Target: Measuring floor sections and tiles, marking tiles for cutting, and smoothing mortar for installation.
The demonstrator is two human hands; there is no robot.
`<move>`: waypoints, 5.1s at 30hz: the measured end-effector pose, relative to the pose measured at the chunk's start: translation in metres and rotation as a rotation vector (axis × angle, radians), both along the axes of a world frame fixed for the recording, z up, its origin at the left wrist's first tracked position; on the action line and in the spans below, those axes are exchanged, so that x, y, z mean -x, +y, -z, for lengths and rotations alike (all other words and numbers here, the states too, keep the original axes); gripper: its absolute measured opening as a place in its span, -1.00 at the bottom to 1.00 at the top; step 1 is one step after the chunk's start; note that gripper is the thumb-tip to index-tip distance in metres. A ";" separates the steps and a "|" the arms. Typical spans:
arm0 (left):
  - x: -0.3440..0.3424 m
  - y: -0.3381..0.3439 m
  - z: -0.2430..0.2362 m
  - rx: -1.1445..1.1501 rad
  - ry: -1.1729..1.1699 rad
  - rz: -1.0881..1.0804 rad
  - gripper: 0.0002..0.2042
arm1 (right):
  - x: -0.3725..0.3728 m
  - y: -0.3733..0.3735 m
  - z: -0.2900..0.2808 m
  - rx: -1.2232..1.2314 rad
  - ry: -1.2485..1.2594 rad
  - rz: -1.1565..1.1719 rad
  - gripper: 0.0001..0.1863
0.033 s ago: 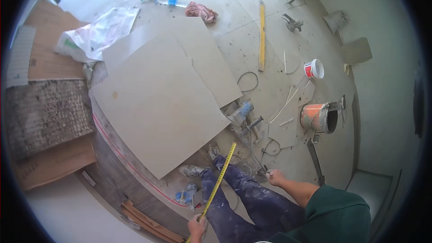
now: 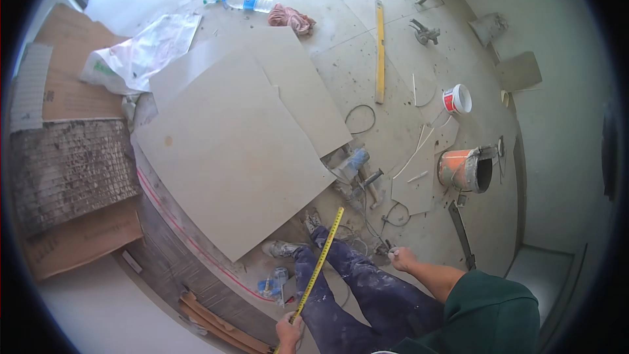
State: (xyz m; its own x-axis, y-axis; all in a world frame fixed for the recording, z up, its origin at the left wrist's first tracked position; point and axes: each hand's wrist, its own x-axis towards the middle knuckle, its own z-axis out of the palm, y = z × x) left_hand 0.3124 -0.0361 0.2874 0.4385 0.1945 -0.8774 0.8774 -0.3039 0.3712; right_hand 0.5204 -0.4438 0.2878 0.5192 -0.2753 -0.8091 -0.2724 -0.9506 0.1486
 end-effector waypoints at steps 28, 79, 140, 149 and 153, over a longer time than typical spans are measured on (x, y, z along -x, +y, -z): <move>-0.040 -0.009 -0.068 -0.175 0.105 0.080 -0.62 | 0.096 -0.081 -0.042 -0.042 -0.007 0.415 -0.66; -0.859 -0.126 -0.191 -0.025 -0.052 -0.417 -0.81 | -0.534 -0.271 -0.210 -0.161 -0.156 1.337 -0.84; -1.475 -0.156 -0.192 0.084 -0.101 -0.331 -0.83 | -1.235 -0.319 -0.248 -0.366 -0.338 1.374 -0.79; -1.605 -0.212 -0.190 -0.088 -0.119 -0.099 -0.74 | -1.461 -0.370 -0.234 -0.364 -0.411 1.158 -0.77; -1.678 -0.244 -0.192 -0.139 -0.212 -0.022 -0.70 | -1.585 -0.394 -0.237 -0.533 -0.622 1.125 -0.61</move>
